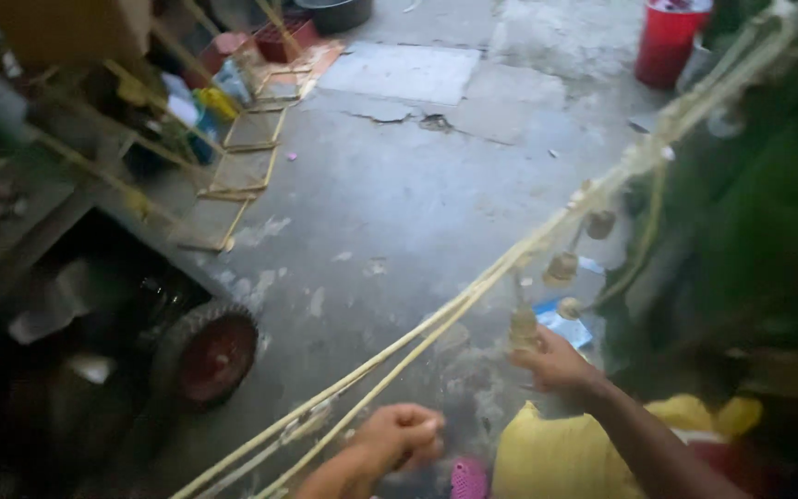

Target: Unscrewing lightbulbs from a long string of outdoor lights in a storage area.

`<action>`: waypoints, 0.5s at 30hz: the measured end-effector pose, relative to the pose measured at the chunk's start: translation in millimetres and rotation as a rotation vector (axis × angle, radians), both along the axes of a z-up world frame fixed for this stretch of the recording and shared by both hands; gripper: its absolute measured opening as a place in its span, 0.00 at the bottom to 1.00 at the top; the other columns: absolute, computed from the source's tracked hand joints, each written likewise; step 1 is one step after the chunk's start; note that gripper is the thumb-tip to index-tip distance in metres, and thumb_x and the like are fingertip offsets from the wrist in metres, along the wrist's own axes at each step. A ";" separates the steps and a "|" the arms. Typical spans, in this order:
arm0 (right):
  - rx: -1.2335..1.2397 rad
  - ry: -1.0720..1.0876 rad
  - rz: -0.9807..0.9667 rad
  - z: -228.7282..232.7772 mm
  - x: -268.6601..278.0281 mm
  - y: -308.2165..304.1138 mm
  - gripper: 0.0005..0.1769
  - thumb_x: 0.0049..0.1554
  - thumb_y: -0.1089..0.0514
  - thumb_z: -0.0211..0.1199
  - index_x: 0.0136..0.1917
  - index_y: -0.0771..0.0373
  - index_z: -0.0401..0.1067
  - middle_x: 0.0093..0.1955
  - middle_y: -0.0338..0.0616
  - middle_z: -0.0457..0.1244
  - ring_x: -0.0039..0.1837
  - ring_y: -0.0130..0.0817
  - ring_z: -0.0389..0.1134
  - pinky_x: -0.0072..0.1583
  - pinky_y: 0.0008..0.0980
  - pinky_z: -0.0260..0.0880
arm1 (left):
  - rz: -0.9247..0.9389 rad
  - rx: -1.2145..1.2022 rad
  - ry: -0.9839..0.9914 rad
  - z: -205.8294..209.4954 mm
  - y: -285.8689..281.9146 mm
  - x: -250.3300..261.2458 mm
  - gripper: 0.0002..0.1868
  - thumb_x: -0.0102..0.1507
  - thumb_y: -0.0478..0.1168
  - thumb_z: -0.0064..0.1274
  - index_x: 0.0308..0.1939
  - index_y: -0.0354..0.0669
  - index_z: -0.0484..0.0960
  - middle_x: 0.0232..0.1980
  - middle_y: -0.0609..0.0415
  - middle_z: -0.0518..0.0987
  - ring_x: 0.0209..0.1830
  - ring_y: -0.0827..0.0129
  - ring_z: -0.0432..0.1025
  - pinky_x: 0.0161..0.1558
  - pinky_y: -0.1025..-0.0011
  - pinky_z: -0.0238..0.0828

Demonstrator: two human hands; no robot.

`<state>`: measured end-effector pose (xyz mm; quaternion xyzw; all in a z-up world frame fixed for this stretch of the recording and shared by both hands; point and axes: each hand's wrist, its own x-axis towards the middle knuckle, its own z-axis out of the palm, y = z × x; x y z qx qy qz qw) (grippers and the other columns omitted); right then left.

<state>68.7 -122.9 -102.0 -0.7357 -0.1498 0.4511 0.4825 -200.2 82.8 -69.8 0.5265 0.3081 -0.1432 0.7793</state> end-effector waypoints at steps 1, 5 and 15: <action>0.124 -0.012 0.039 -22.3 8.4 -1.0 0.33 0.50 0.51 0.69 0.67 0.59 0.68 0.54 0.45 0.68 0.51 0.33 0.68 0.49 0.36 0.72 | -0.023 0.064 0.123 -16.5 4.7 -20.1 0.14 0.65 0.43 0.58 0.51 0.40 0.84 0.31 0.56 0.82 0.21 0.76 0.67 0.26 0.75 0.60; -0.058 -0.115 -0.005 -0.3 12.5 21.3 0.35 0.49 0.51 0.72 0.69 0.54 0.68 0.59 0.46 0.68 0.54 0.36 0.68 0.53 0.39 0.69 | 0.164 -0.152 -0.093 -99.2 29.6 -76.0 0.14 0.62 0.37 0.62 0.48 0.33 0.82 0.31 0.50 0.81 0.25 0.70 0.73 0.30 0.69 0.68; -0.241 -0.106 0.076 -13.6 17.5 36.4 0.46 0.46 0.55 0.73 0.74 0.47 0.58 0.70 0.46 0.56 0.68 0.54 0.67 0.60 0.53 0.75 | 0.229 -0.038 0.076 -209.0 55.7 -223.3 0.21 0.62 0.44 0.66 0.55 0.38 0.84 0.47 0.54 0.86 0.47 0.73 0.80 0.55 0.68 0.76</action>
